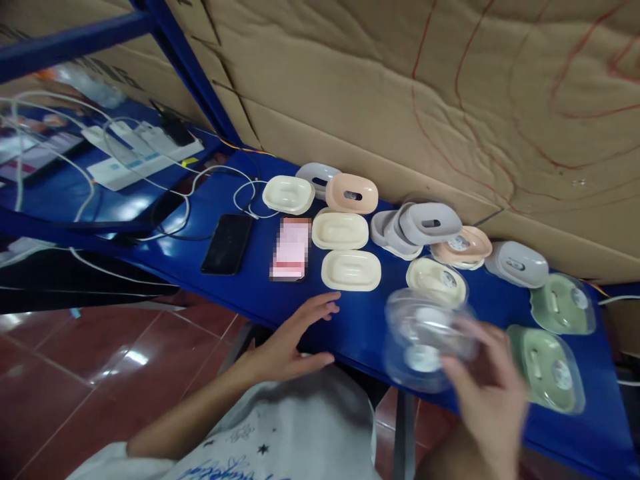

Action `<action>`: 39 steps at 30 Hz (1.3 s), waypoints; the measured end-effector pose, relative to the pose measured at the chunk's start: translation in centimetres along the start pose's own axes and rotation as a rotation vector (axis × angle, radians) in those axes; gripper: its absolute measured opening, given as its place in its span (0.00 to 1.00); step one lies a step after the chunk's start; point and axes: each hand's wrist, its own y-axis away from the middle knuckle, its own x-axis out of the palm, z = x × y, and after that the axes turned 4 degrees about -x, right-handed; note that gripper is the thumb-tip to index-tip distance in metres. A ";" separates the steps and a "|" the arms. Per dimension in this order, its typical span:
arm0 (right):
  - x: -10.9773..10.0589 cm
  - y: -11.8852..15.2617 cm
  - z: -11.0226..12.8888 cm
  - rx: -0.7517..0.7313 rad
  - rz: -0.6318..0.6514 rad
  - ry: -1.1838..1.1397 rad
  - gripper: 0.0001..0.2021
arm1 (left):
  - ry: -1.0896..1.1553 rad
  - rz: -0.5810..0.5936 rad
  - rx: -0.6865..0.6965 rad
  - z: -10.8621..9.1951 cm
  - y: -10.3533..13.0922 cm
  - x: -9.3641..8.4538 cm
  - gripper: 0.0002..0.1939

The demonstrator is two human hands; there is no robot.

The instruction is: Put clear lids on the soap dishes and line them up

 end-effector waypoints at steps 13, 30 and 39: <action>13.7 4.8 1.2 0.071 0.346 -0.230 0.30 | 0.333 -0.447 -0.185 1.7 0.5 2.6 0.48; 8.5 -0.5 1.2 -0.185 0.183 0.219 0.22 | 0.080 -0.367 -0.238 1.5 2.7 -0.5 0.28; 6.9 -9.2 1.3 -0.442 0.140 0.536 0.19 | -0.582 -0.103 0.070 2.3 2.7 -2.0 0.11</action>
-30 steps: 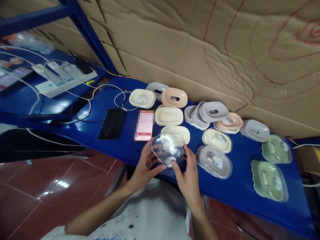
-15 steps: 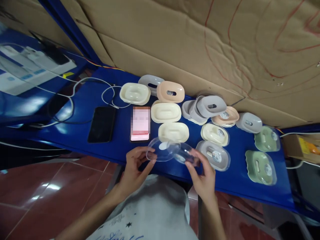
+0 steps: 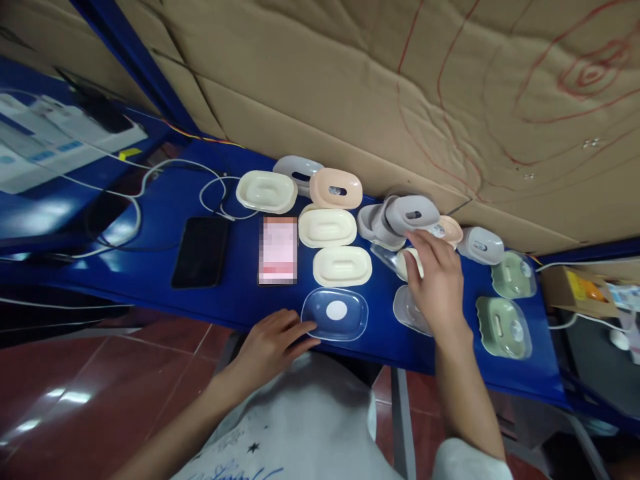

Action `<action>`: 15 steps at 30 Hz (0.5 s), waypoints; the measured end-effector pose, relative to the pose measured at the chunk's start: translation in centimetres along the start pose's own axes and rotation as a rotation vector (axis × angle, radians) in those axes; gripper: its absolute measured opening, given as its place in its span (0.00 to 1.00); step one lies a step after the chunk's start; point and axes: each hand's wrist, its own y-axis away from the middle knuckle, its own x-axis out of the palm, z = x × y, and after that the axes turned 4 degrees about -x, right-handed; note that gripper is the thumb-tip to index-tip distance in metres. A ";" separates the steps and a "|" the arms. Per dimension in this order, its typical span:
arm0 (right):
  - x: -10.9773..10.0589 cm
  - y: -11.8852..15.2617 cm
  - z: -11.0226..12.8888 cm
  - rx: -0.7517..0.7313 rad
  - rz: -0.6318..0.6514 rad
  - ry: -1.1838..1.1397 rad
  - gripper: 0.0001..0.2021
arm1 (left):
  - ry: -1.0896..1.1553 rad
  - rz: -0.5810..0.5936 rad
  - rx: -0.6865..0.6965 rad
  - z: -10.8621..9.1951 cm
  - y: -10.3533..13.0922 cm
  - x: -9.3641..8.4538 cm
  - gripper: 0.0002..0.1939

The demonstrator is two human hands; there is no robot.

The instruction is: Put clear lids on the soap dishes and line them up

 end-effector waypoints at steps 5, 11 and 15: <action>0.7 -5.7 1.2 -0.194 0.148 0.035 0.18 | -0.093 -0.010 0.117 0.2 -0.7 0.2 0.06; 7.5 -12.2 1.7 -0.355 0.356 0.063 0.23 | -0.049 0.027 0.197 0.4 -1.1 0.8 0.09; 11.0 -14.6 1.5 -0.369 0.420 0.032 0.19 | 0.043 0.016 0.203 0.6 -1.0 0.7 0.08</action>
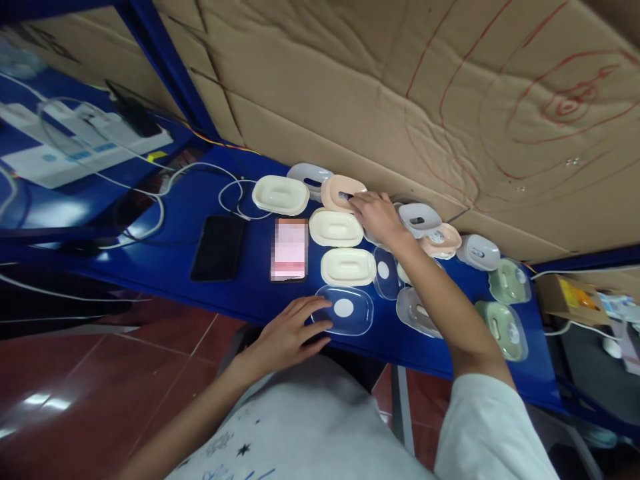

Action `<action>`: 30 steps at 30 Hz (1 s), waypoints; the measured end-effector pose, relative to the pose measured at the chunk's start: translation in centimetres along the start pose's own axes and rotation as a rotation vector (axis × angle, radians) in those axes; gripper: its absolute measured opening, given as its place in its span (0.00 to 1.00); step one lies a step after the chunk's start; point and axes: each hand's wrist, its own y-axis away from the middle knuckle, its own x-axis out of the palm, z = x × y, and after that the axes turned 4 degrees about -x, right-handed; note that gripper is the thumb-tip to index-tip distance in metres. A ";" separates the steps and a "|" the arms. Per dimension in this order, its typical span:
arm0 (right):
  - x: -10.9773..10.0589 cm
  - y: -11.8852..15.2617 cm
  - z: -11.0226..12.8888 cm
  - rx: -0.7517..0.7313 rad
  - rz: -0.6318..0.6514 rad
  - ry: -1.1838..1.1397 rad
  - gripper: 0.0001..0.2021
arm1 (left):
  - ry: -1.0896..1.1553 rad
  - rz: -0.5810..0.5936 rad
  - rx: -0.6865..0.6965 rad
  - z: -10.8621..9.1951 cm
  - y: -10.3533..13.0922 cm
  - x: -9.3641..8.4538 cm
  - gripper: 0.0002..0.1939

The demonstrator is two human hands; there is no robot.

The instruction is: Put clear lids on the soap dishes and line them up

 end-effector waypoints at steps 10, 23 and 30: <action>-4.2 9.8 4.7 -0.016 -0.414 0.002 0.11 | -0.009 -0.180 -0.095 0.0 0.8 0.5 0.28; 0.8 20.1 13.5 0.105 -0.336 -0.487 0.17 | -0.104 0.016 -0.044 0.0 -1.0 0.0 0.31; 0.9 22.5 14.2 0.007 -0.142 -0.536 0.43 | 0.030 -0.099 -0.130 -0.1 -0.5 0.3 0.29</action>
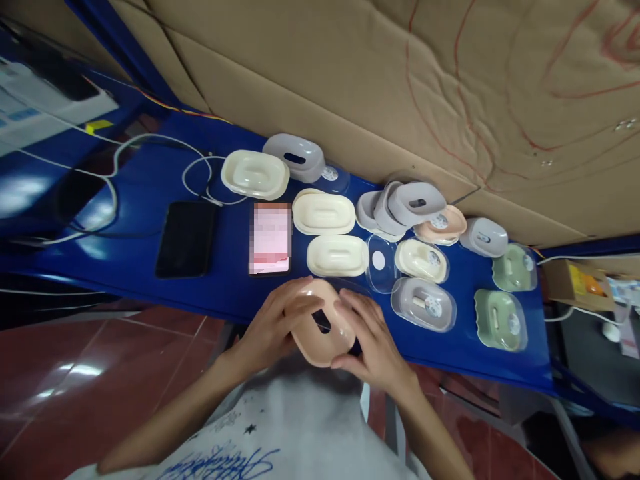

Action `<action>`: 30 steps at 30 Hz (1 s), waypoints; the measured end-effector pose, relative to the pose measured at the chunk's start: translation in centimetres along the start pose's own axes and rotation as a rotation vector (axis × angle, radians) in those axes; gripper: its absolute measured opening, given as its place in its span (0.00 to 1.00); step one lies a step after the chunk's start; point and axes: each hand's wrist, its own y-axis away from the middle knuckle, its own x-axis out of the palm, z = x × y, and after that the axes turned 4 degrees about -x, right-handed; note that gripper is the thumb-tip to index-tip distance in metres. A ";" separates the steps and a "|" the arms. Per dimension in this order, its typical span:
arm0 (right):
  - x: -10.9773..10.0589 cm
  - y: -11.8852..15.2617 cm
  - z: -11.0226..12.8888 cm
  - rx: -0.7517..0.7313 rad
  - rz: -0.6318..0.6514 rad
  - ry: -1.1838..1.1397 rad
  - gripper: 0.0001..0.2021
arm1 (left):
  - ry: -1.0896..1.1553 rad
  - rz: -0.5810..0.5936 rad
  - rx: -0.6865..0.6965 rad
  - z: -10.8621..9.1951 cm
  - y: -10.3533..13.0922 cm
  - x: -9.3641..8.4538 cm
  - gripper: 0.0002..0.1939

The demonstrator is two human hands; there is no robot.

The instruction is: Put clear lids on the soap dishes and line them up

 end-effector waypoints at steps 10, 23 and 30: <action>1.6 3.1 -2.3 0.084 0.075 0.197 0.38 | -0.086 -0.088 -0.075 0.0 1.7 -3.3 0.34; 0.9 -7.1 -1.5 0.138 -0.072 0.327 0.20 | -0.245 0.250 -0.240 -2.5 3.3 -3.9 0.45; 0.5 -8.4 -2.1 0.120 -0.152 0.233 0.10 | -0.233 0.103 -0.232 -2.5 3.5 -3.8 0.28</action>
